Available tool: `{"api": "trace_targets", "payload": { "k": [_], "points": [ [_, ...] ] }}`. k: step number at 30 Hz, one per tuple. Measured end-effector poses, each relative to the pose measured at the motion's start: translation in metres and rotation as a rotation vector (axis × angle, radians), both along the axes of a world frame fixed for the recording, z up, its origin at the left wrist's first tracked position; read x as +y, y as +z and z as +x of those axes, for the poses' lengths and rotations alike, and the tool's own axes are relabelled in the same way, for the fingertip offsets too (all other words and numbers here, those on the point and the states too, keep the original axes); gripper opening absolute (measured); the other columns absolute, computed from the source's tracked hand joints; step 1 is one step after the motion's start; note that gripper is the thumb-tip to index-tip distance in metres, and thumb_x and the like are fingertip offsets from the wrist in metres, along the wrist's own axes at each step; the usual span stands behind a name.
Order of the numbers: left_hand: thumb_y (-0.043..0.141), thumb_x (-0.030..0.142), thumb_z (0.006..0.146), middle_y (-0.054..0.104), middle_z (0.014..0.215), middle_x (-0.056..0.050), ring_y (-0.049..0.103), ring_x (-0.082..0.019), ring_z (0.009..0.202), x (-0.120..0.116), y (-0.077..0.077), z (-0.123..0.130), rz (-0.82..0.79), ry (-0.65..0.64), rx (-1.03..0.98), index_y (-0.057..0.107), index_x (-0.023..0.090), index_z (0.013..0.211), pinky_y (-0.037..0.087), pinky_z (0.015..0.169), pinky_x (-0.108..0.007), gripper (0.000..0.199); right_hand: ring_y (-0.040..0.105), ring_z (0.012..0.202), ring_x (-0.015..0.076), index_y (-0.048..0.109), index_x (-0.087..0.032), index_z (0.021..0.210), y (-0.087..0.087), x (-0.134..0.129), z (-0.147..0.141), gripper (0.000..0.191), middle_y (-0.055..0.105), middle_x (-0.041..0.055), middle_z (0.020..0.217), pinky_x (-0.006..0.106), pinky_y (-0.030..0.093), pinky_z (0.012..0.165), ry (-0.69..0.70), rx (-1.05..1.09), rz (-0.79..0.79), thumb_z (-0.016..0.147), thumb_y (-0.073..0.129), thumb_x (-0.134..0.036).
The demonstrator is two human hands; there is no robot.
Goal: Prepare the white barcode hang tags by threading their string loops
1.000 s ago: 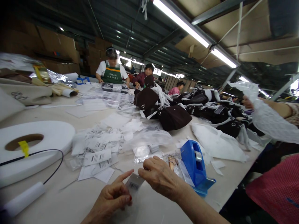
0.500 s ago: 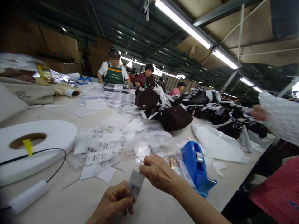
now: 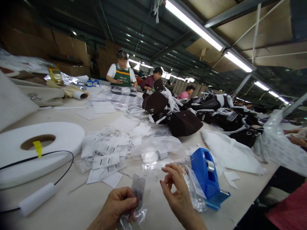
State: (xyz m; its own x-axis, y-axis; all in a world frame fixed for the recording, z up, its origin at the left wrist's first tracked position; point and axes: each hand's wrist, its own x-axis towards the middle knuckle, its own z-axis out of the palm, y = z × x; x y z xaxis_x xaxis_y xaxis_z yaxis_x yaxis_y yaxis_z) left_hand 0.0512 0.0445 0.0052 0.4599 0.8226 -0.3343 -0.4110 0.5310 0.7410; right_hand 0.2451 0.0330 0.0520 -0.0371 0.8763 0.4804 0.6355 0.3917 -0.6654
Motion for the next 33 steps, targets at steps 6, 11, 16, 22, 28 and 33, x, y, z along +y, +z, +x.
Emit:
{"api": "trace_targets", "payload": {
  "k": [6, 11, 16, 22, 28, 33],
  "points": [
    [0.078, 0.031, 0.053, 0.059, 0.038, -0.001, 0.049, -0.01, 0.033, -0.003, -0.003, 0.003, -0.044, -0.034, -0.004, 0.052, 0.015, 0.049, 0.03, 0.037, -0.02, 0.03, 0.048, 0.061, 0.0123, 0.063, -0.022, 0.085, -0.016, -0.026, -0.014, 0.016, 0.052, 0.0007, 0.078, 0.025, 0.039, 0.055, -0.024, 0.458, -0.298, 0.079, 0.058, -0.036],
    [0.081, 0.029, 0.044, 0.057, 0.038, 0.001, 0.045, -0.009, 0.034, -0.008, -0.009, 0.007, -0.007, -0.089, 0.013, 0.053, 0.015, 0.046, 0.027, 0.039, -0.021, 0.031, 0.053, 0.075, 0.0194, 0.067, -0.017, 0.09, -0.002, -0.017, -0.036, 0.042, 0.059, 0.0018, 0.072, 0.029, 0.039, 0.067, 0.292, 0.678, -0.66, 0.066, 0.065, -0.052],
    [0.078, 0.023, 0.046, 0.054, 0.036, 0.002, 0.044, -0.01, 0.036, -0.011, -0.014, 0.008, 0.034, -0.143, 0.038, 0.057, 0.014, 0.044, 0.024, 0.04, -0.022, 0.023, 0.058, 0.075, 0.02, 0.067, -0.013, 0.092, -0.011, -0.014, -0.044, 0.047, 0.065, 0.0052, 0.078, 0.029, 0.04, 0.069, 0.316, 0.886, -0.789, 0.055, 0.075, -0.04],
    [0.082, 0.029, 0.041, 0.056, 0.039, 0.001, 0.042, -0.009, 0.036, -0.011, -0.018, 0.01, 0.043, -0.172, -0.014, 0.059, 0.013, 0.043, 0.023, 0.042, -0.023, 0.028, 0.056, 0.062, 0.0145, 0.066, -0.01, 0.083, -0.019, -0.016, -0.049, 0.033, 0.063, 0.0053, 0.073, 0.023, 0.038, 0.058, 0.364, 1.132, -0.769, 0.061, 0.067, -0.034],
    [0.084, 0.034, 0.04, 0.058, 0.04, -0.002, 0.046, -0.01, 0.035, -0.012, -0.016, 0.012, -0.045, -0.191, -0.095, 0.058, 0.013, 0.044, 0.026, 0.04, -0.023, 0.033, 0.056, 0.058, 0.013, 0.061, -0.015, 0.084, -0.031, -0.015, -0.06, 0.024, 0.064, 0.0049, 0.074, 0.021, 0.038, 0.052, 0.328, 1.378, -0.675, 0.069, 0.061, -0.033],
    [0.084, 0.036, 0.04, 0.057, 0.04, -0.002, 0.045, -0.009, 0.035, -0.013, -0.015, 0.012, -0.091, -0.218, -0.152, 0.057, 0.014, 0.044, 0.023, 0.039, -0.022, 0.035, 0.045, 0.044, 0.0068, 0.059, -0.016, 0.083, -0.032, -0.01, -0.065, 0.023, 0.057, -0.0005, 0.063, 0.017, 0.03, 0.041, 0.302, 1.38, -0.642, 0.074, 0.059, -0.037]
  ]
}}
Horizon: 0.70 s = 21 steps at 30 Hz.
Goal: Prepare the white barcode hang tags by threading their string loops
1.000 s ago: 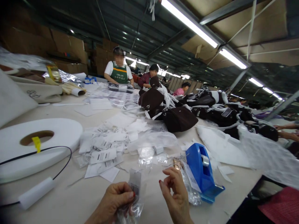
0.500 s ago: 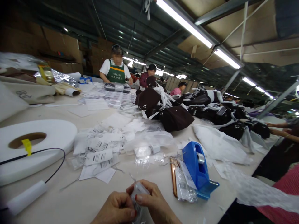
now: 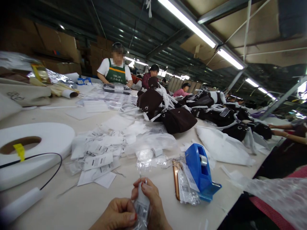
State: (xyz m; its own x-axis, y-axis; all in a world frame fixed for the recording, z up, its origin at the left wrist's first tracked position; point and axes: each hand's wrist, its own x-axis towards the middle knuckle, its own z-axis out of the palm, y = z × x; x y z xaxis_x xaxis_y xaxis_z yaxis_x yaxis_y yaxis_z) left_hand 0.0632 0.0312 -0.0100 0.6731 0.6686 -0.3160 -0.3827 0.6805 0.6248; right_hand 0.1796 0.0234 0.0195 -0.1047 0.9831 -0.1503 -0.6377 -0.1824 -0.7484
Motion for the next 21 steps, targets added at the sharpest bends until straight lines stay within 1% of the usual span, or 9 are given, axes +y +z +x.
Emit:
{"api": "trace_targets", "payload": {
  "k": [5, 7, 10, 13, 17, 21],
  "points": [
    [0.085, 0.031, 0.04, 0.059, 0.041, -0.002, 0.045, -0.008, 0.035, -0.0007, -0.0019, -0.0015, -0.01, -0.026, -0.007, 0.06, 0.013, 0.047, 0.021, 0.039, -0.021, 0.031, 0.042, 0.045, 0.0073, 0.058, -0.017, 0.079, 0.0032, 0.0032, -0.0021, 0.028, 0.055, -0.0013, 0.059, 0.017, 0.029, 0.041, -0.087, -0.046, -0.045, 0.077, 0.056, -0.046],
    [0.085, 0.032, 0.042, 0.058, 0.04, -0.002, 0.044, -0.008, 0.034, -0.0007, -0.0012, -0.002, -0.006, -0.033, -0.006, 0.06, 0.013, 0.047, 0.02, 0.039, -0.02, 0.031, 0.04, 0.043, 0.0068, 0.058, -0.018, 0.079, 0.0035, 0.0038, -0.003, 0.03, 0.055, -0.0015, 0.059, 0.017, 0.028, 0.04, -0.139, -0.08, -0.055, 0.078, 0.055, -0.048],
    [0.084, 0.033, 0.042, 0.059, 0.04, -0.003, 0.045, -0.008, 0.034, -0.0005, 0.0007, -0.0025, -0.009, -0.035, -0.001, 0.06, 0.013, 0.047, 0.021, 0.04, -0.019, 0.032, 0.039, 0.043, 0.0061, 0.059, -0.018, 0.078, 0.004, 0.0049, -0.0048, 0.032, 0.056, -0.0019, 0.056, 0.016, 0.027, 0.039, -0.232, -0.168, -0.023, 0.077, 0.055, -0.049],
    [0.084, 0.032, 0.043, 0.059, 0.041, -0.003, 0.046, -0.008, 0.034, -0.0006, 0.0019, -0.0023, -0.011, -0.031, 0.01, 0.06, 0.013, 0.048, 0.022, 0.039, -0.019, 0.032, 0.041, 0.044, 0.0066, 0.059, -0.017, 0.078, 0.0048, 0.0057, -0.0061, 0.032, 0.056, -0.0017, 0.053, 0.016, 0.027, 0.04, -0.293, -0.264, 0.014, 0.078, 0.055, -0.049],
    [0.084, 0.033, 0.041, 0.058, 0.04, -0.002, 0.046, -0.009, 0.033, -0.0017, 0.0019, -0.0006, -0.011, -0.014, 0.024, 0.058, 0.013, 0.046, 0.025, 0.039, -0.02, 0.033, 0.039, 0.041, 0.0057, 0.059, -0.016, 0.081, 0.0049, 0.0048, -0.0068, 0.033, 0.056, -0.0023, 0.054, 0.016, 0.026, 0.038, -0.304, -0.322, 0.013, 0.077, 0.057, -0.048],
    [0.085, 0.033, 0.039, 0.058, 0.037, -0.003, 0.046, -0.009, 0.032, -0.0033, 0.0027, 0.0009, -0.028, 0.021, 0.047, 0.056, 0.013, 0.045, 0.024, 0.036, -0.02, 0.036, 0.041, 0.04, 0.0056, 0.06, -0.016, 0.08, 0.0028, 0.0039, -0.0086, 0.034, 0.057, -0.0024, 0.054, 0.016, 0.027, 0.039, -0.295, -0.344, 0.033, 0.078, 0.056, -0.049]
  ]
}}
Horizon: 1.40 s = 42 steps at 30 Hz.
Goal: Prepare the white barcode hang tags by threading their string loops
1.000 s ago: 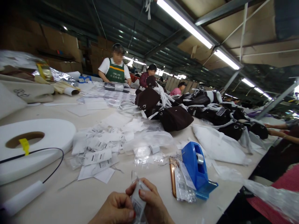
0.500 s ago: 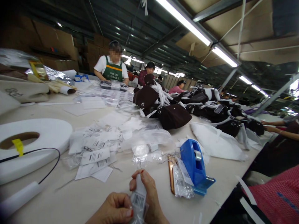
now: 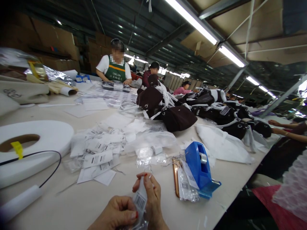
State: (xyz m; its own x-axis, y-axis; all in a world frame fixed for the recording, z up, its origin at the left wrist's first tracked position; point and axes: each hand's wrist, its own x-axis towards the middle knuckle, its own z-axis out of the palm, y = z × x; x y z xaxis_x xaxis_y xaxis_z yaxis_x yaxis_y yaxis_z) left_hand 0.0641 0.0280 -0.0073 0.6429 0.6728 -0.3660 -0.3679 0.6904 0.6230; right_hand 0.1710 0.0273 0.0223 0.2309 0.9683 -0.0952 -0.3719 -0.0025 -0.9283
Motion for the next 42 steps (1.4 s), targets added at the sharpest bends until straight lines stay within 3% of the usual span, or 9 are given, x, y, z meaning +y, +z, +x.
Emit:
{"api": "trace_targets", "payload": {
  "k": [3, 5, 8, 14, 22, 28, 31, 37, 42],
  "points": [
    [0.084, 0.032, 0.039, 0.059, 0.038, -0.003, 0.049, -0.011, 0.033, 0.0, 0.004, -0.001, -0.022, 0.047, 0.029, 0.056, 0.012, 0.047, 0.027, 0.036, -0.02, 0.035, 0.05, 0.048, 0.0092, 0.061, -0.015, 0.088, -0.001, 0.001, -0.001, 0.039, 0.062, 0.0007, 0.06, 0.019, 0.035, 0.044, 0.042, 0.018, -0.001, 0.078, 0.053, -0.053],
    [0.082, 0.033, 0.045, 0.059, 0.036, -0.003, 0.047, -0.01, 0.03, 0.002, 0.007, -0.003, -0.03, 0.089, 0.056, 0.055, 0.013, 0.048, 0.027, 0.034, -0.019, 0.034, 0.059, 0.065, 0.0154, 0.06, -0.016, 0.098, -0.001, 0.003, 0.0, 0.046, 0.067, 0.0047, 0.073, 0.024, 0.045, 0.057, 0.071, 0.122, -0.044, 0.078, 0.051, -0.057],
    [0.079, 0.034, 0.052, 0.061, 0.037, -0.004, 0.043, -0.006, 0.028, 0.006, 0.01, -0.007, -0.024, 0.172, 0.102, 0.056, 0.013, 0.051, 0.023, 0.033, -0.017, 0.032, 0.06, 0.08, 0.0185, 0.06, -0.019, 0.1, -0.002, 0.002, 0.006, 0.049, 0.068, 0.0058, 0.086, 0.03, 0.046, 0.071, 0.046, 0.252, -0.071, 0.077, 0.049, -0.06],
    [0.079, 0.036, 0.052, 0.061, 0.038, -0.003, 0.046, -0.008, 0.032, 0.009, 0.01, -0.009, 0.003, 0.307, 0.146, 0.058, 0.013, 0.052, 0.029, 0.037, -0.018, 0.032, 0.054, 0.057, 0.0111, 0.065, -0.015, 0.071, -0.011, -0.016, 0.014, 0.032, 0.062, 0.0003, 0.061, 0.021, 0.04, 0.056, 0.0, 0.098, -0.115, 0.069, 0.068, -0.047],
    [0.077, 0.032, 0.054, 0.061, 0.043, 0.0, 0.051, -0.011, 0.042, 0.004, 0.002, -0.005, 0.074, 0.358, 0.164, 0.059, 0.013, 0.05, 0.034, 0.047, -0.022, 0.026, 0.053, 0.05, 0.011, 0.065, -0.014, 0.065, -0.004, -0.027, -0.005, 0.028, 0.06, -0.0011, 0.051, 0.022, 0.039, 0.052, 0.043, -0.093, -0.144, 0.056, 0.078, -0.037],
    [0.079, 0.029, 0.051, 0.061, 0.044, 0.0, 0.05, -0.01, 0.044, 0.005, 0.005, -0.007, 0.085, 0.362, 0.179, 0.061, 0.012, 0.051, 0.034, 0.048, -0.02, 0.024, 0.05, 0.053, 0.0109, 0.07, -0.016, 0.062, -0.01, -0.024, 0.0, 0.021, 0.06, -0.0008, 0.055, 0.022, 0.038, 0.053, 0.039, -0.096, -0.16, 0.062, 0.075, -0.037],
    [0.079, 0.029, 0.049, 0.063, 0.047, -0.001, 0.049, -0.009, 0.043, 0.007, 0.011, -0.008, 0.074, 0.36, 0.155, 0.066, 0.01, 0.06, 0.033, 0.046, -0.02, 0.026, 0.051, 0.059, 0.0111, 0.068, -0.019, 0.056, -0.01, -0.024, 0.01, 0.017, 0.056, -0.0024, 0.058, 0.022, 0.04, 0.058, 0.069, -0.104, -0.064, 0.065, 0.074, -0.032],
    [0.077, 0.045, 0.05, 0.063, 0.045, -0.004, 0.053, -0.013, 0.043, 0.009, 0.019, -0.008, -0.024, 0.33, 0.071, 0.065, 0.011, 0.07, 0.033, 0.043, -0.021, 0.041, 0.055, 0.097, 0.0223, 0.07, -0.019, 0.055, -0.005, -0.02, 0.02, 0.017, 0.06, 0.0048, 0.104, 0.027, 0.04, 0.083, 0.08, -0.135, -0.09, 0.061, 0.076, -0.034],
    [0.076, 0.041, 0.055, 0.06, 0.05, -0.002, 0.05, -0.01, 0.044, 0.004, 0.015, -0.005, -0.053, 0.263, -0.072, 0.066, 0.009, 0.071, 0.036, 0.046, -0.022, 0.037, 0.06, 0.075, 0.0198, 0.072, -0.018, 0.06, -0.009, -0.017, 0.009, 0.015, 0.065, 0.0045, 0.082, 0.028, 0.045, 0.066, 0.14, -0.019, -0.118, 0.061, 0.075, -0.032]
  ]
}}
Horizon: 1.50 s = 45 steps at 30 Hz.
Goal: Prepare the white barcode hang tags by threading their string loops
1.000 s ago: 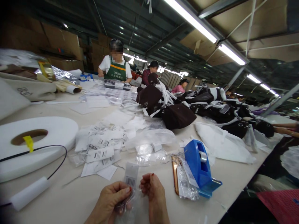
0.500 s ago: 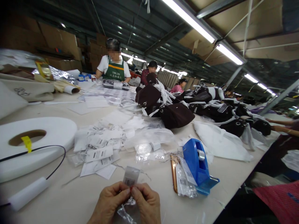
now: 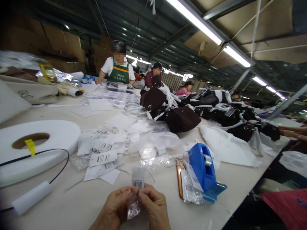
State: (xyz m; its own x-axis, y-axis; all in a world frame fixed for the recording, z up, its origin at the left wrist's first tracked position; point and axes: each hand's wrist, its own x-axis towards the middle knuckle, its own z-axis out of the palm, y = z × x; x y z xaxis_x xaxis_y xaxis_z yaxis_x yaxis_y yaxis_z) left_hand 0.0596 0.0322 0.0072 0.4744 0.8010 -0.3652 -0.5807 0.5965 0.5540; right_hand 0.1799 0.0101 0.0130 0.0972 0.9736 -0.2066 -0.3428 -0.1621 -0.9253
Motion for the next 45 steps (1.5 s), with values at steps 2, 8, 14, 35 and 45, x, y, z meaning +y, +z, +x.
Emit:
{"api": "trace_targets", "payload": {
  "k": [2, 8, 14, 35, 45],
  "points": [
    [0.076, 0.041, 0.056, 0.06, 0.05, -0.002, 0.05, -0.011, 0.043, -0.001, -0.002, 0.0, 0.024, -0.03, 0.023, 0.066, 0.01, 0.073, 0.036, 0.044, -0.022, 0.037, 0.058, 0.063, 0.0158, 0.072, -0.018, 0.063, -0.003, 0.0, -0.002, 0.013, 0.064, 0.0022, 0.071, 0.025, 0.044, 0.057, -0.023, 0.007, -0.018, 0.063, 0.074, -0.031],
    [0.068, 0.048, 0.064, 0.057, 0.042, -0.002, 0.039, -0.005, 0.028, 0.001, -0.003, -0.003, 0.139, -0.082, 0.147, 0.062, 0.009, 0.063, 0.021, 0.031, -0.016, 0.039, 0.059, 0.07, 0.0179, 0.072, -0.017, 0.061, -0.002, -0.003, 0.004, 0.016, 0.065, 0.0039, 0.076, 0.026, 0.045, 0.063, -0.004, -0.135, 0.036, 0.064, 0.073, -0.033],
    [0.065, 0.054, 0.063, 0.049, 0.031, 0.0, 0.042, -0.007, 0.025, 0.003, 0.002, -0.007, 0.126, -0.024, 0.229, 0.054, 0.013, 0.05, 0.01, 0.03, -0.017, 0.044, 0.058, 0.07, 0.0186, 0.072, -0.018, 0.062, 0.006, -0.002, 0.007, 0.017, 0.067, 0.0034, 0.072, 0.028, 0.044, 0.067, -0.006, -0.185, 0.045, 0.065, 0.071, -0.034],
    [0.082, 0.028, 0.046, 0.063, 0.056, -0.003, 0.053, -0.011, 0.051, 0.003, 0.016, -0.013, 0.015, -0.038, 0.172, 0.07, 0.01, 0.071, 0.036, 0.049, -0.02, 0.032, 0.052, 0.062, 0.0152, 0.071, -0.019, 0.054, 0.0, -0.011, 0.005, 0.017, 0.061, 0.0001, 0.059, 0.026, 0.039, 0.063, 0.179, -0.186, 0.111, 0.06, 0.074, -0.035],
    [0.078, 0.031, 0.05, 0.05, 0.044, 0.006, 0.035, -0.003, 0.037, 0.013, 0.016, -0.014, -0.012, 0.137, 0.265, 0.066, 0.012, 0.071, 0.018, 0.036, -0.015, 0.031, 0.047, 0.053, 0.0116, 0.069, -0.017, 0.056, -0.017, -0.02, -0.002, 0.023, 0.061, 0.0004, 0.056, 0.023, 0.035, 0.054, 0.127, -0.033, -0.053, 0.056, 0.075, -0.038]
  ]
}}
